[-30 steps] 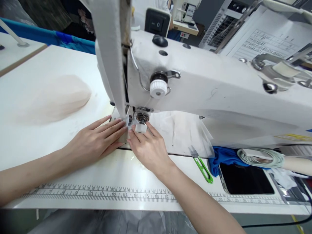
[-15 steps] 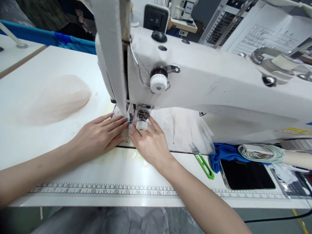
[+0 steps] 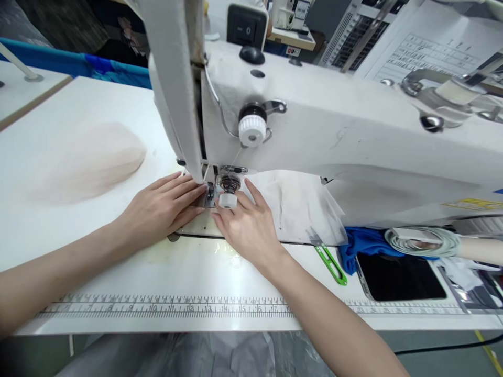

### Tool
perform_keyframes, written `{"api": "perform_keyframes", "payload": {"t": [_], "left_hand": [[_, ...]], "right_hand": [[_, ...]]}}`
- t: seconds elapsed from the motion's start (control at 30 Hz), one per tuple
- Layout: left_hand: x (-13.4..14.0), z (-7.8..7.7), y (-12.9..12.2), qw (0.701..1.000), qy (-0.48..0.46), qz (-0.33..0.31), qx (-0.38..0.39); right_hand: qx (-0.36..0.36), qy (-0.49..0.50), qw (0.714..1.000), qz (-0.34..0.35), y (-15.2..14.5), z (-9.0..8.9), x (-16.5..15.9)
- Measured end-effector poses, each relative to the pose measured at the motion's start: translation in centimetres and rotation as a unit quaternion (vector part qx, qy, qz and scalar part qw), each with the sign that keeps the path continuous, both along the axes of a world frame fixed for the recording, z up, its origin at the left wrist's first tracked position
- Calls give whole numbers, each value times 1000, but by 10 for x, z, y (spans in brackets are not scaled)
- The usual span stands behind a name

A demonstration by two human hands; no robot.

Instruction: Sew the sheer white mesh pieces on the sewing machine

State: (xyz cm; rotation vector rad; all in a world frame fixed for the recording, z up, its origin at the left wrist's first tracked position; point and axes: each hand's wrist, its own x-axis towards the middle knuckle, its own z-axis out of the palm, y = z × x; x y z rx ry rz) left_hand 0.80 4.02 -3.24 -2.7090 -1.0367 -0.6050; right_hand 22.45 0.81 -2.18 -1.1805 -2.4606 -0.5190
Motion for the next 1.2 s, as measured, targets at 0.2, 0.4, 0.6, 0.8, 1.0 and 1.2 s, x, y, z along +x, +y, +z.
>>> {"api": "perform_keyframes", "payload": {"t": [0.2, 0.4, 0.6, 0.8, 1.0, 1.2], "left_hand": [[-3, 7, -3, 998, 42, 10, 38], [-1, 19, -29, 989, -1, -148, 9], [-11, 23, -23, 995, 36, 35, -86], [-10, 27, -26, 978, -55, 81, -185], [-4, 39, -26, 863, -254, 26, -437], [0, 43, -29, 785, -254, 26, -565]], "right_hand": [[-4, 9, 1000, 0, 0, 4, 2], [-12, 29, 999, 9, -1, 2, 2], [-60, 93, 994, 13, -3, 3, 1], [-253, 225, 941, 17, -9, 8, -7], [-494, 397, 774, -6, -12, 10, -10], [-555, 523, 644, 72, -15, 15, -16]]}}
